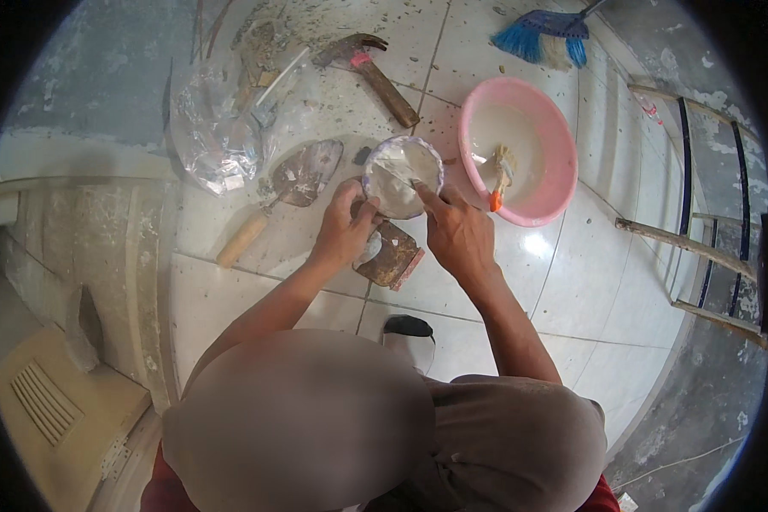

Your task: The person scrapes old paint from a bathroom wall with a putty knife, then applies plaster to the wall using a trowel.

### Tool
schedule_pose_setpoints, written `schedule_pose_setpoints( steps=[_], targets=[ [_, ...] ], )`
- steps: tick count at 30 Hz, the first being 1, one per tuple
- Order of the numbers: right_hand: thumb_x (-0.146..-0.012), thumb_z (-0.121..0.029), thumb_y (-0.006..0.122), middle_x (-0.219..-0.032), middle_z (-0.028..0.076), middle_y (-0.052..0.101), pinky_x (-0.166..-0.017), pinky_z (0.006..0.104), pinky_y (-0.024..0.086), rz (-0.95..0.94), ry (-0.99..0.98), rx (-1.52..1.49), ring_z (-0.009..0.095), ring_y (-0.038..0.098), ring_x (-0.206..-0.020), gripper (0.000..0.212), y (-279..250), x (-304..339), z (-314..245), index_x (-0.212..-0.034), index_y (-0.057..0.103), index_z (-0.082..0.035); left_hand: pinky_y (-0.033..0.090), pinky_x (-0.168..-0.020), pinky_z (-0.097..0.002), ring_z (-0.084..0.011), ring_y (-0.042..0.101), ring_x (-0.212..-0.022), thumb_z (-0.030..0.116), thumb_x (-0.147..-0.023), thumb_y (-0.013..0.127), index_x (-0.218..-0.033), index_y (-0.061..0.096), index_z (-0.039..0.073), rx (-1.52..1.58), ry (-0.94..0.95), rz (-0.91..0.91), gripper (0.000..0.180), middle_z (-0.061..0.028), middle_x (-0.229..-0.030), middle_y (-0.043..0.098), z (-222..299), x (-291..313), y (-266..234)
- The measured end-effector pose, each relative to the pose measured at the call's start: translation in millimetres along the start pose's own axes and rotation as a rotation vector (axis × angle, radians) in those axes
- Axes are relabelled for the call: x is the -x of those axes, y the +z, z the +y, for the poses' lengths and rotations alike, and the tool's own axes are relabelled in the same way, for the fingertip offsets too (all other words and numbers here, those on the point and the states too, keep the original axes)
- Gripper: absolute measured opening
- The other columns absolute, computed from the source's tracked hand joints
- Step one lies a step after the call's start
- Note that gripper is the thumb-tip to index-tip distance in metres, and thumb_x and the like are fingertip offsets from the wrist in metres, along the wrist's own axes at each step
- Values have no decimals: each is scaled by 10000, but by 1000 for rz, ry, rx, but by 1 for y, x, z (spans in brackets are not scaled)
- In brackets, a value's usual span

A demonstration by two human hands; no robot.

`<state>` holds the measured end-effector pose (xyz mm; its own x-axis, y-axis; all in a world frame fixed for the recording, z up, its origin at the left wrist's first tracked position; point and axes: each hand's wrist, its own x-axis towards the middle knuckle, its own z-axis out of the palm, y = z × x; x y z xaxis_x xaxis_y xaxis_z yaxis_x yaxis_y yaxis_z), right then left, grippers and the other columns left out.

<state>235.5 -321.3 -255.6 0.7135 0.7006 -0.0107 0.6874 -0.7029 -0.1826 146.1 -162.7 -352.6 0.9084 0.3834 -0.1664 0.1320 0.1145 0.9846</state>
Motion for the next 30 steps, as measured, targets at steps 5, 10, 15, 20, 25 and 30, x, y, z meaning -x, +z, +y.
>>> schedule_pose_setpoints(
  steps=[5, 10, 15, 20, 25, 30],
  targets=[
    [-806, -56, 573, -853, 89, 622, -534, 403, 509, -65, -84, -72, 300, 648, -642, 388, 7, 12, 10, -1172, 665, -146, 567, -714, -296, -185, 675, -851, 147, -977, 538, -1084, 517, -41, 53, -14, -58, 218, -133, -1027, 574, 5, 0, -8],
    [-861, -79, 566, -830, 116, 627, -578, 421, 504, -17, -1, -298, 327, 638, -686, 322, 9, 8, 21, -1169, 659, -93, 560, -762, -281, -153, 638, -903, 151, -983, 538, -1080, 534, -29, 84, -84, -63, 204, -89, -1046, 552, 7, 3, -9],
    [-867, -69, 555, -821, 146, 624, -607, 446, 501, 7, 48, -396, 353, 634, -696, 319, 28, 27, 6, -1173, 645, -57, 557, -814, -276, -130, 603, -960, 151, -989, 539, -1076, 548, -22, 151, -143, -78, 193, -56, -1093, 520, 3, 4, -9],
    [-863, -52, 553, -807, 209, 639, -637, 439, 511, 22, 135, -587, 390, 637, -691, 310, 22, 40, -4, -1156, 632, 13, 566, -827, -277, -132, 600, -952, 127, -985, 540, -1057, 537, -27, 133, -69, -53, 171, -58, -1089, 516, -1, 8, -6],
    [-892, -72, 547, -828, 265, 662, -666, 395, 522, 32, 265, -709, 381, 671, -732, 314, 32, 35, -6, -1165, 617, 67, 561, -819, -272, -134, 600, -946, 122, -984, 541, -1029, 532, -21, 23, -63, -87, 150, -68, -1077, 521, -6, 9, -8],
    [-970, -143, 491, -699, 80, 578, -607, 297, 458, -109, 397, -994, 132, 536, -631, 363, 28, 46, -20, -1268, 570, 48, 552, -807, -269, -119, 605, -909, 128, -987, 538, -1016, 525, -13, 51, -118, -59, 144, -62, -1018, 542, -6, 8, -9]
  ],
)
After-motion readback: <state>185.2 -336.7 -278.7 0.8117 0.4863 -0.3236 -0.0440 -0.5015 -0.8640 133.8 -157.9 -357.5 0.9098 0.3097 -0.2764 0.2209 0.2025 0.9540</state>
